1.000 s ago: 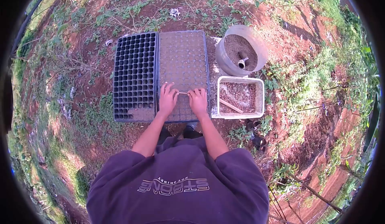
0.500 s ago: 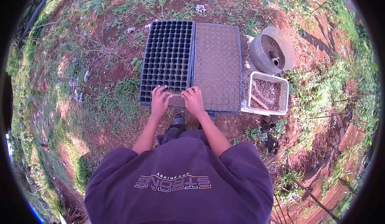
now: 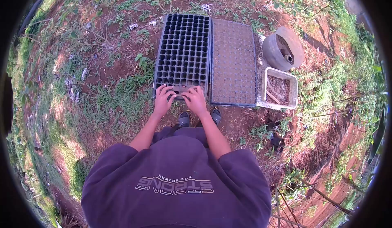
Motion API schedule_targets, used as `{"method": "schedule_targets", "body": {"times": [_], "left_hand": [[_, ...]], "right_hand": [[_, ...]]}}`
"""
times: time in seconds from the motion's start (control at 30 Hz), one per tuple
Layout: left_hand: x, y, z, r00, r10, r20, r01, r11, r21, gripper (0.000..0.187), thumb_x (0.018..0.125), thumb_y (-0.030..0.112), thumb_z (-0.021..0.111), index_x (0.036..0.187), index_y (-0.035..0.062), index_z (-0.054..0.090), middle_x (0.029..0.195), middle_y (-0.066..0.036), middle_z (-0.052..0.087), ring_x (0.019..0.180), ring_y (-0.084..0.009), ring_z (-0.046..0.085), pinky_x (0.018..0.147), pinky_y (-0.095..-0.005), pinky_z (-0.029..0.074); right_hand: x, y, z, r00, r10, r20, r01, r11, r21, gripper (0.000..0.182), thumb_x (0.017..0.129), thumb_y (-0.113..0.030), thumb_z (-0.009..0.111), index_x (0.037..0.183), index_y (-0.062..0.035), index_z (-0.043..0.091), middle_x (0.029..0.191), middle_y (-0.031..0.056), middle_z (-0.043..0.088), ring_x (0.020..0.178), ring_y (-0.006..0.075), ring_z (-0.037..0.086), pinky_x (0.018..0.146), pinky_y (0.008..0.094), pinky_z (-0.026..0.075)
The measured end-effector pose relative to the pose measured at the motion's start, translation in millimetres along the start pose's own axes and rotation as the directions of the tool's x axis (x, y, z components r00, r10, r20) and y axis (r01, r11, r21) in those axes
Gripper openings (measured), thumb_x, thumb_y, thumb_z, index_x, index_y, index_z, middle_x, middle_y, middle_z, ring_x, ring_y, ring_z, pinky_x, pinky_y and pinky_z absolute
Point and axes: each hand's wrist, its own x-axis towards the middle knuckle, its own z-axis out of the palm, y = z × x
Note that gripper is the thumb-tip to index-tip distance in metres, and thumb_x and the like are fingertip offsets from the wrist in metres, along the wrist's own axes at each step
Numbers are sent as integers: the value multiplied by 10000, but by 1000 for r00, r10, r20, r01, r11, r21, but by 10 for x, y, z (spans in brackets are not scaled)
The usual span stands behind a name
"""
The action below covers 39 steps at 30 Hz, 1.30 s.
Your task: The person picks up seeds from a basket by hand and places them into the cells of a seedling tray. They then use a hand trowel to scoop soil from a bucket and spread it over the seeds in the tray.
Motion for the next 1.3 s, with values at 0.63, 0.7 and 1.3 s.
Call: {"method": "schedule_targets", "body": {"times": [0.63, 0.7, 1.3], "left_hand": [[142, -197, 148, 939, -129, 318, 4, 930, 368, 486, 973, 279, 382, 1409, 65, 395, 1481, -84, 388, 1405, -223, 302, 1168, -499, 129], [167, -187, 122, 930, -144, 337, 12, 931, 364, 476, 973, 276, 385, 1399, 65, 412, 1470, -85, 405, 1401, -225, 311, 1167, -505, 130], [194, -235, 91, 950, -85, 301, -11, 952, 305, 402, 945, 221, 433, 1318, 90, 507, 1397, -81, 498, 1326, -239, 431, 1154, -514, 160]], "right_hand": [[76, 133, 138, 994, -22, -105, 0, 979, -206, 181, 661, -29, 683, 798, -131, 742, 823, -4, 635, 850, 235, 515, 769, 364, 436], [99, 135, 143, 993, -27, -112, 2, 978, -211, 166, 672, -32, 682, 795, -128, 740, 817, -1, 633, 845, 235, 514, 760, 364, 434], [203, 225, 100, 992, -67, -108, 44, 979, -198, 124, 689, -42, 698, 781, -119, 732, 785, -7, 628, 784, 225, 505, 738, 352, 413]]}}
